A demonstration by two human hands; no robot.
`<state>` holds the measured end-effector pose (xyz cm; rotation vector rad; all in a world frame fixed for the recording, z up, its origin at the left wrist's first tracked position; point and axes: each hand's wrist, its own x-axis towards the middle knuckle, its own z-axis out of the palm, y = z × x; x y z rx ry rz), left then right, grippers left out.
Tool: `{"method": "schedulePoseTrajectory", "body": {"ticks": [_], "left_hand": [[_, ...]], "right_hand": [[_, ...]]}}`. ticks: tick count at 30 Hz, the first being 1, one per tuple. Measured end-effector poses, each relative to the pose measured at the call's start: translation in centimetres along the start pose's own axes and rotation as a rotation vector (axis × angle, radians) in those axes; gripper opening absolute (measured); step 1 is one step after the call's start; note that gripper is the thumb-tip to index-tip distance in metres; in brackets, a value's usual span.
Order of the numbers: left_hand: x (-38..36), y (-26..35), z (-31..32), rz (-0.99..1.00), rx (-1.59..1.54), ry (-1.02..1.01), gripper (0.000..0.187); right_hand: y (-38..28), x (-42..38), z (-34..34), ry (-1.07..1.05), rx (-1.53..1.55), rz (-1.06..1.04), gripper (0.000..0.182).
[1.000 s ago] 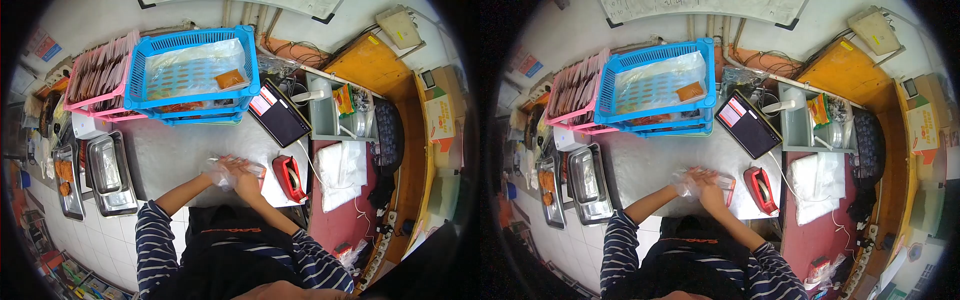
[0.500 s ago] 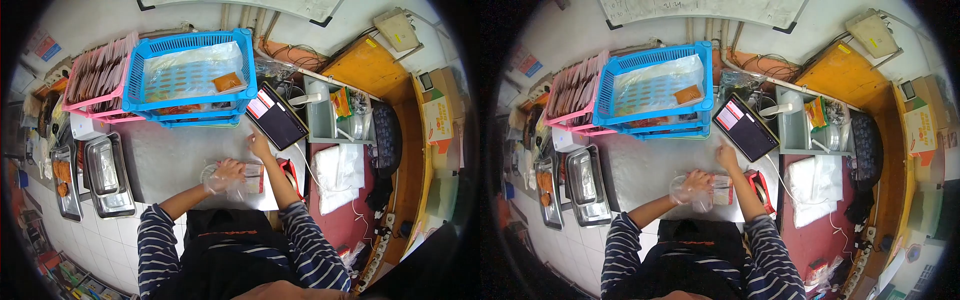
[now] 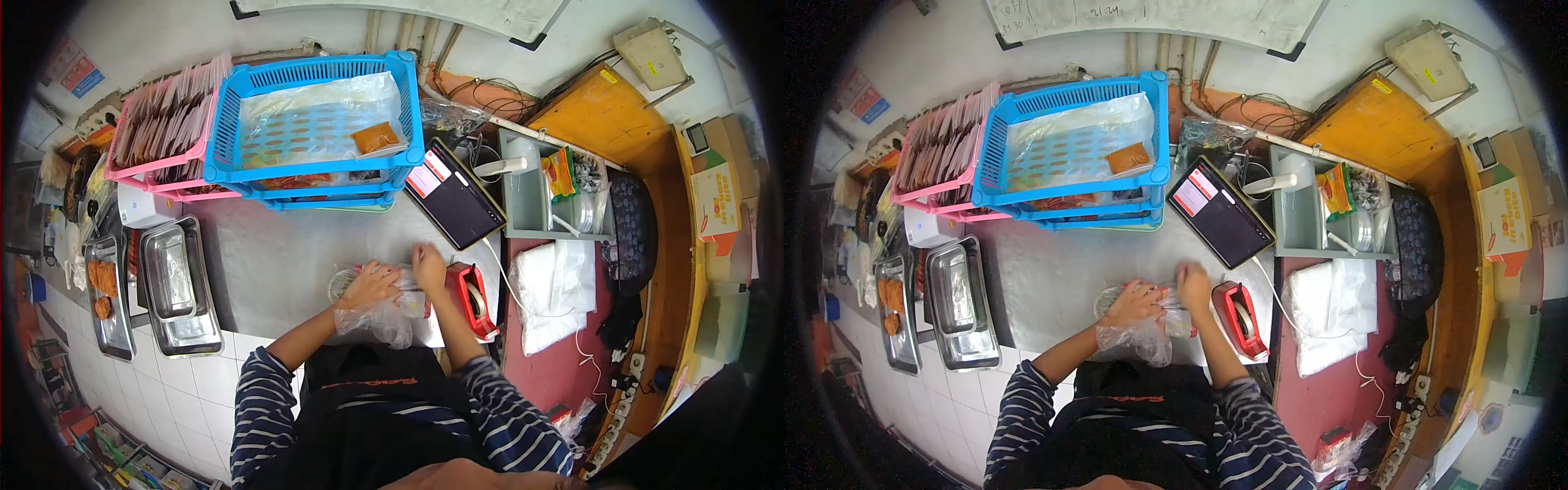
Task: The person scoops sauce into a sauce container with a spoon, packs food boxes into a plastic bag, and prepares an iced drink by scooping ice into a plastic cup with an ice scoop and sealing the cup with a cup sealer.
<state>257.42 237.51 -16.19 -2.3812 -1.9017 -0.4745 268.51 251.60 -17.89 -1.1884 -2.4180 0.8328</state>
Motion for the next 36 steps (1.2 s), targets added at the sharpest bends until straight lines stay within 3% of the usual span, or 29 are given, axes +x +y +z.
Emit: {"method": "schedulePoseTrajectory", "body": {"ticks": [1, 2, 3, 5, 7, 8, 10, 11, 13, 15, 16, 18, 19, 21, 22, 24, 25, 26, 28, 29, 31, 32, 33, 34, 35, 36], "left_hand": [[0.3, 0.2, -0.3, 0.002, -0.002, 0.002, 0.019], [0.8, 0.7, -0.9, -0.143, -0.024, 0.041, 0.017], [1.2, 1.2, -1.1, -0.29, -0.046, 0.08, 0.016], [0.5, 3.0, 0.1, -0.36, -0.056, 0.099, 0.014], [-0.6, 4.2, 1.0, -0.429, -0.052, 0.129, 0.013], [-1.5, 4.8, 1.2, -0.458, -0.003, 0.194, 0.012], [-3.4, 5.3, 2.2, -0.484, 0.05, 0.257, 0.012], [-4.5, 5.2, 3.6, -0.402, 0.06, 0.318, 0.012], [-4.9, 5.1, 3.8, -0.321, 0.078, 0.385, 0.011], [-4.4, 4.9, 2.2, -0.268, 0.055, 0.21, 0.009], [-4.3, 4.6, 1.8, -0.26, 0.066, 0.217, 0.009], [-4.4, 4.2, 1.0, -0.3, -0.055, 0.375, 0.008], [-4.5, 4.6, 0.0, -0.284, -0.054, 0.383, 0.008], [-4.8, 5.4, -1.7, -0.739, -0.612, 0.413, 0.005], [-4.8, 5.3, -1.3, -0.733, -0.619, 0.416, 0.005], [-5.3, 4.5, 0.0, -0.894, -0.338, 0.394, 0.007], [-7.6, 3.2, 8.3, -0.883, -0.342, 0.395, 0.007], [-11.8, 0.8, 15.8, -1.101, -0.311, 0.15, 0.01], [-9.3, 0.1, 11.1, -1.194, -0.303, 0.181, 0.011], [-9.3, 0.2, 8.3, -1.295, -0.286, 0.21, 0.013], [-5.2, 0.4, 1.9, -1.503, -0.241, 0.275, 0.016], [-6.0, 0.4, 4.3, -1.499, -0.238, 0.282, 0.016], [-8.0, 0.2, 8.3, -1.532, -0.075, 0.33, 0.015], [-9.0, 0.0, 10.5, -1.556, 0.092, 0.385, 0.015], [-7.7, 1.1, 8.3, -1.527, -0.165, 0.362, 0.015], [-5.6, 2.5, 6.0, -1.477, -0.414, 0.348, 0.015]], "right_hand": [[0.1, -2.4, 0.1, 0.053, -0.038, -0.086, 0.017], [0.2, -4.7, 0.3, 0.102, -0.078, -0.17, 0.018], [0.4, -6.6, 0.6, 0.15, -0.082, -0.104, 0.018], [0.9, -11.2, 1.5, 0.199, -0.084, -0.035, 0.018], [1.1, -14.6, 2.0, 0.248, 0.261, -0.1, 0.018], [1.8, -14.3, 2.0, 0.248, 0.263, -0.104, 0.018], [2.8, -12.3, 1.6, -0.224, 0.316, 0.172, 0.017], [0.2, -9.5, 0.8, -0.112, 0.292, 0.214, 0.015], [-6.0, -2.8, 0.0, 0.234, 0.325, -0.278, 0.012], [-10.3, 1.8, 0.8, 0.104, 0.311, -0.682, 0.013], [-10.6, 2.5, 1.8, 0.117, 0.311, -0.69, 0.013], [-10.1, 3.8, 3.0, -0.714, -0.133, -0.619, 0.018], [-9.4, 3.8, 2.9, -0.698, -0.14, -0.615, 0.018], [-8.0, 2.7, 2.3, -0.372, -0.036, -0.577, 0.029], [-7.2, 1.9, 1.6, -0.369, -0.044, -0.574, 0.029], [-5.4, -0.3, -0.4, -0.174, -0.083, -0.346, 0.032], [-4.8, -2.4, -1.5, -0.231, -0.099, -0.223, 0.031], [-4.2, -4.8, -2.6, -0.287, -0.116, -0.1, 0.03], [-2.4, -9.4, -4.4, -0.628, 0.036, -0.148, 0.025], [-2.0, -9.2, -5.8, -0.619, 0.033, -0.14, 0.025], [-0.8, -7.6, -8.7, -0.676, 0.334, -0.119, 0.018], [1.0, -3.8, -9.9, -0.436, 0.052, -0.067, 0.02], [2.9, -0.2, -11.1, -0.024, 0.22, 0.041, 0.017], [4.1, 4.2, -13.7, 0.321, 0.171, -0.088, 0.018], [6.1, 7.7, -15.8, 0.416, 0.115, 0.002, 0.017], [9.4, 9.9, -16.6, 0.366, -0.081, 0.113, 0.016]]}}
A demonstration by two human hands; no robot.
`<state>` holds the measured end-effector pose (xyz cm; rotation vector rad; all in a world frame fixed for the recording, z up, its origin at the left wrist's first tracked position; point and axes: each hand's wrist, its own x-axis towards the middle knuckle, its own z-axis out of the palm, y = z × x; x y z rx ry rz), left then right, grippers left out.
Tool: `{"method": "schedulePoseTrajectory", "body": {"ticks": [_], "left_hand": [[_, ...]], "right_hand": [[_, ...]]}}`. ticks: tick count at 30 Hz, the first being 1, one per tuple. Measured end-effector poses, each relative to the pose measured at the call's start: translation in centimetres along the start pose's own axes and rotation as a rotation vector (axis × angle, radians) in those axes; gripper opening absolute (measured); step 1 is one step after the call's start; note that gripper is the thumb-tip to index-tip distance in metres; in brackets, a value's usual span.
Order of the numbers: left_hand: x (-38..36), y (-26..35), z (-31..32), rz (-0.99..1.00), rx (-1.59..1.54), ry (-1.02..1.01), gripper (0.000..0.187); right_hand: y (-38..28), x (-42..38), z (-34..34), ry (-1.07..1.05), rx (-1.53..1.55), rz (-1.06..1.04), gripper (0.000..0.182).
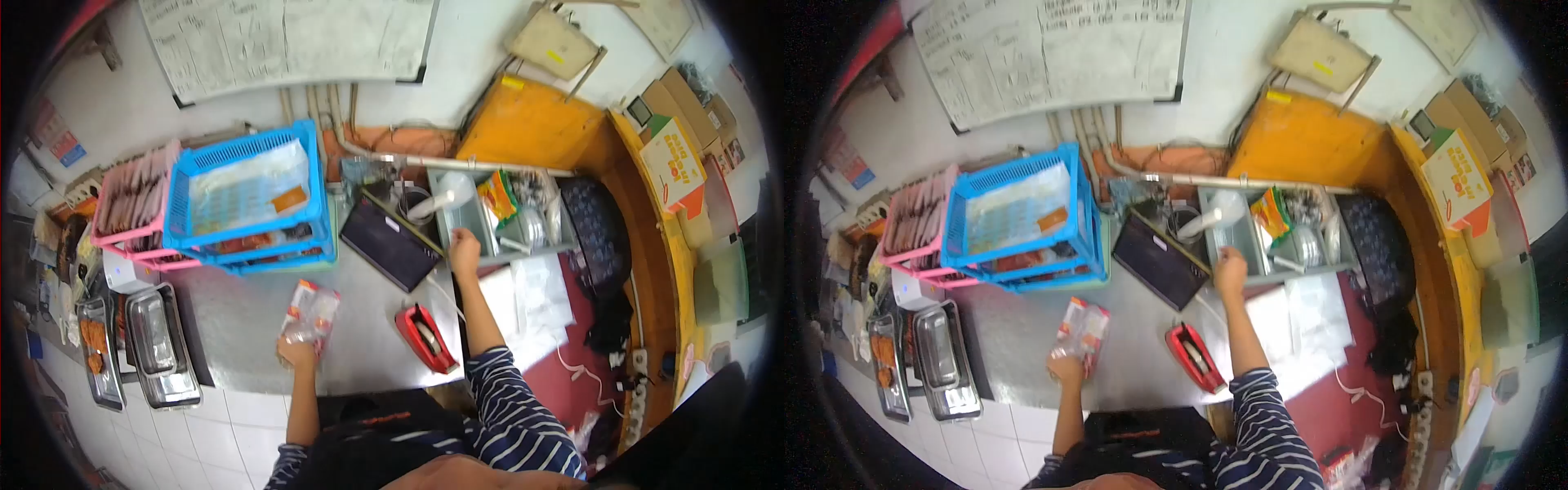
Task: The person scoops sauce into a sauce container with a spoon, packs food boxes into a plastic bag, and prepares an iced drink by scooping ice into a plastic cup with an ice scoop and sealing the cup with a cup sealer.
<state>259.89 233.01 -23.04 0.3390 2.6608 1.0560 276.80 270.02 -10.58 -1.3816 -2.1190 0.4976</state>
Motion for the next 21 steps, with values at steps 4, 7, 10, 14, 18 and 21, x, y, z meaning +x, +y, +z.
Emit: {"method": "schedulePoseTrajectory", "body": {"ticks": [4, 7, 10, 14, 18, 21], "left_hand": [[3.1, -3.9, 3.9, 0.153, 0.283, -0.153, 0.018], [2.5, -0.8, 2.0, 0.154, 0.502, -0.217, 0.024], [-0.4, 6.8, -3.9, 0.467, 0.702, -0.324, 0.021], [0.1, 3.9, -2.0, 0.84, 0.45, -0.28, 0.019], [-1.6, 5.2, -0.8, 0.785, 0.402, -0.13, 0.02], [-2.4, 5.1, -0.1, 0.69, 0.38, -0.059, 0.022]], "right_hand": [[8.9, 6.6, 5.6, -0.442, -0.396, 0.163, 0.024], [7.7, 6.2, 4.9, -0.507, -0.372, 0.275, 0.025], [8.6, 6.3, 5.1, -0.376, -0.374, 0.207, 0.017], [6.9, 6.6, 1.9, -0.456, -0.447, 0.085, 0.018], [7.1, 6.6, 1.4, -0.336, -0.38, 0.218, 0.018], [5.0, 6.0, -0.7, -0.291, -0.438, 0.149, 0.017]]}}
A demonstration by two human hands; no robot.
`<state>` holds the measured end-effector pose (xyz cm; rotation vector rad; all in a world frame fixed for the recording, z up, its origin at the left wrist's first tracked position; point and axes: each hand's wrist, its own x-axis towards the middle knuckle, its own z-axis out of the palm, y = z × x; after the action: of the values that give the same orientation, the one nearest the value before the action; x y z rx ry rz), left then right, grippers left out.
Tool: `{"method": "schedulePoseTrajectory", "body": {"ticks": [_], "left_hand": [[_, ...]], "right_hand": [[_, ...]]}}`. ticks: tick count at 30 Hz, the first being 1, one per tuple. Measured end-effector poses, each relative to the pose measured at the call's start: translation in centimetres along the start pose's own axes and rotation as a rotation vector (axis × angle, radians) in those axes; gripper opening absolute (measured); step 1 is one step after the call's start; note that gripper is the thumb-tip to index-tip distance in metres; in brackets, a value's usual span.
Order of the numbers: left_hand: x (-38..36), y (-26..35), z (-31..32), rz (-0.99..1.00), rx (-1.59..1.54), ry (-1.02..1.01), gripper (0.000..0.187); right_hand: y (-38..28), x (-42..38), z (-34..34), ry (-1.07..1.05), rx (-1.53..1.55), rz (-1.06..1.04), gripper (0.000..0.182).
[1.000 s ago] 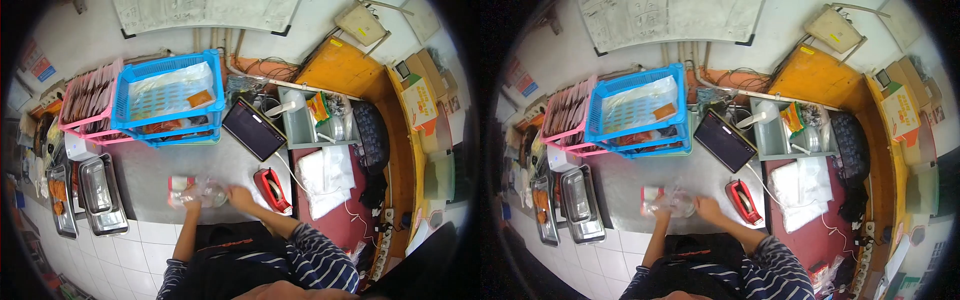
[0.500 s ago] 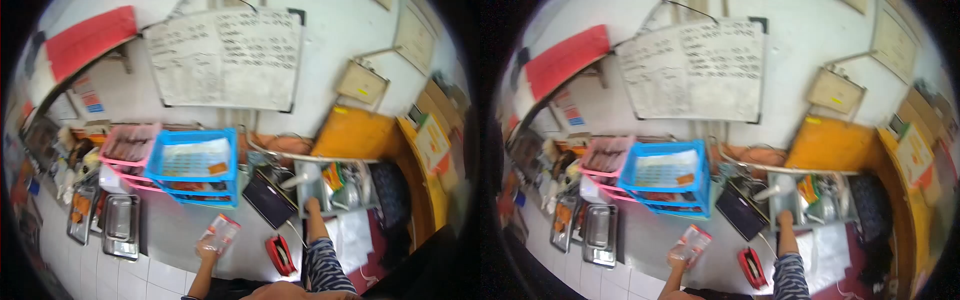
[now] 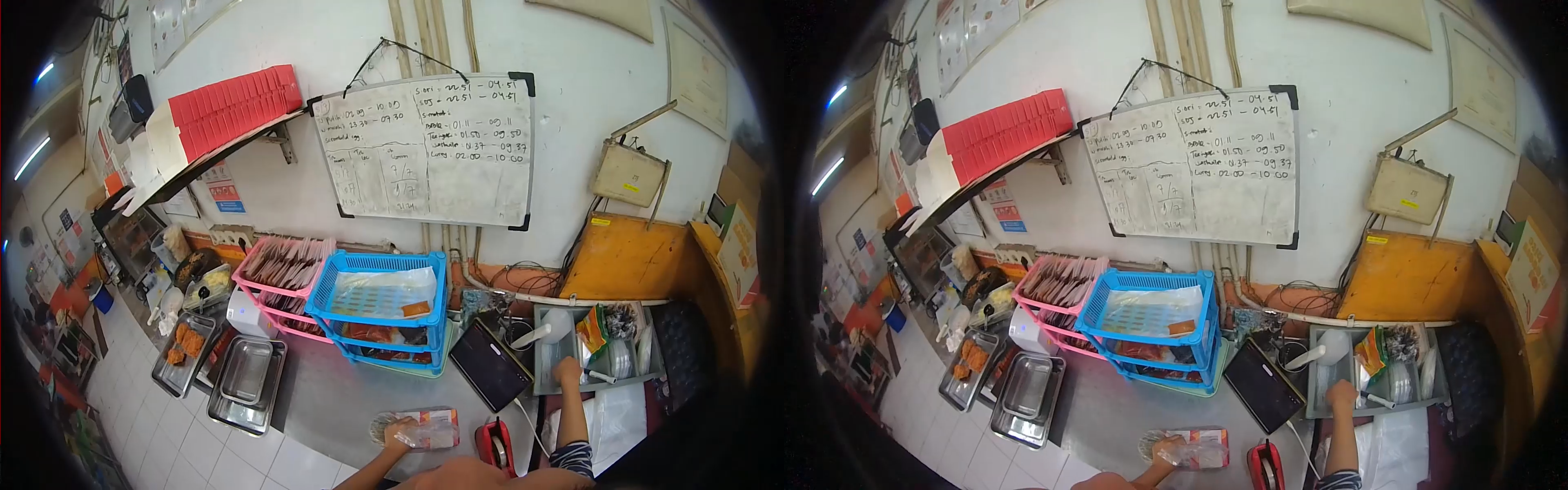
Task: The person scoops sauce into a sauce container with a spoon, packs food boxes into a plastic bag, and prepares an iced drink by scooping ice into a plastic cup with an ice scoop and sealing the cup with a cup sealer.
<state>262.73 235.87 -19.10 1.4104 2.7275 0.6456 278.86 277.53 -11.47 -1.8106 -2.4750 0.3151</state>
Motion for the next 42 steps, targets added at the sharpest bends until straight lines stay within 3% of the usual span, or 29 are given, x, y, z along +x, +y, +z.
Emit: {"method": "schedulePoseTrajectory", "body": {"ticks": [4, 6, 8, 10, 12, 13, 15, 17, 18, 20, 22, 25, 27, 33, 37, 39, 40, 42], "left_hand": [[1.1, 0.9, -1.3, 0.051, 0.021, -0.096, 0.024], [2.0, 0.9, -2.6, 0.086, 0.047, -0.163, 0.025], [2.0, 0.7, -3.6, 0.104, 0.075, -0.233, 0.026], [1.3, -0.1, -2.5, 0.101, 0.089, -0.27, 0.027], [0.9, -2.5, 0.3, 0.128, -0.038, -0.13, 0.033], [1.3, -2.2, -0.8, 0.122, -0.031, -0.129, 0.033], [2.0, -1.2, -2.5, 0.015, -0.33, -0.202, 0.038], [1.5, -2.2, -0.6, -0.031, -0.366, -0.135, 0.038], [1.6, -2.7, 0.0, -0.062, -0.41, -0.06, 0.038], [2.0, -2.0, -1.9, -0.036, -0.431, -0.101, 0.038], [2.5, -2.0, -2.6, -0.003, -0.466, -0.138, 0.037], [2.9, -3.2, -0.9, 0.092, -0.427, -0.194, 0.035], [3.0, -5.7, 2.5, 0.067, -0.329, -0.362, 0.037], [3.3, -4.9, 1.1, 0.115, -0.316, -0.378, 0.033], [3.7, -4.6, 1.3, 0.014, -0.367, -0.321, 0.039], [4.0, -4.8, 1.6, -0.023, -0.337, -0.363, 0.036], [3.7, -4.8, 1.7, -0.03, -0.336, -0.368, 0.036], [3.1, -3.8, 0.2, -0.007, -0.285, -0.338, 0.032]], "right_hand": [[-0.9, -4.3, -4.2, 0.144, 0.139, -0.096, 0.017], [-2.0, -7.4, -7.1, 0.061, 0.378, -0.604, 0.017], [-4.0, -10.2, -8.4, -0.106, 0.539, -0.857, 0.017], [-6.1, -12.6, -8.8, -0.339, 0.446, -1.005, 0.015], [-7.2, -13.8, -5.8, -0.461, 0.382, -1.145, 0.015], [-8.2, -14.7, -4.9, -0.572, 0.339, -1.159, 0.018], [-10.0, -17.0, -3.0, -0.696, 0.304, -1.174, 0.021], [-11.6, -18.9, -0.7, -0.851, 0.249, -1.253, 0.02], [-12.0, -19.6, 0.7, -0.853, 0.259, -1.261, 0.02], [-12.5, -20.9, 3.8, -0.856, 0.36, -1.308, 0.018], [-12.8, -21.3, 6.5, -0.914, 0.328, -1.272, 0.014], [-13.7, -21.7, 8.7, -0.806, 0.285, -1.308, 0.017], [-14.0, -22.0, 10.7, -0.613, 0.555, -1.225, 0.017], [-13.8, -22.0, 10.1, -0.758, 0.571, -1.053, 0.017], [-13.7, -22.6, 9.5, -0.683, 0.548, -1.119, 0.017], [-14.0, -23.3, 11.2, -0.719, 0.805, -0.877, 0.019], [-14.3, -23.8, 11.6, -0.728, 0.807, -0.875, 0.019], [-15.2, -25.3, 11.5, -0.56, 0.851, -0.602, 0.016]]}}
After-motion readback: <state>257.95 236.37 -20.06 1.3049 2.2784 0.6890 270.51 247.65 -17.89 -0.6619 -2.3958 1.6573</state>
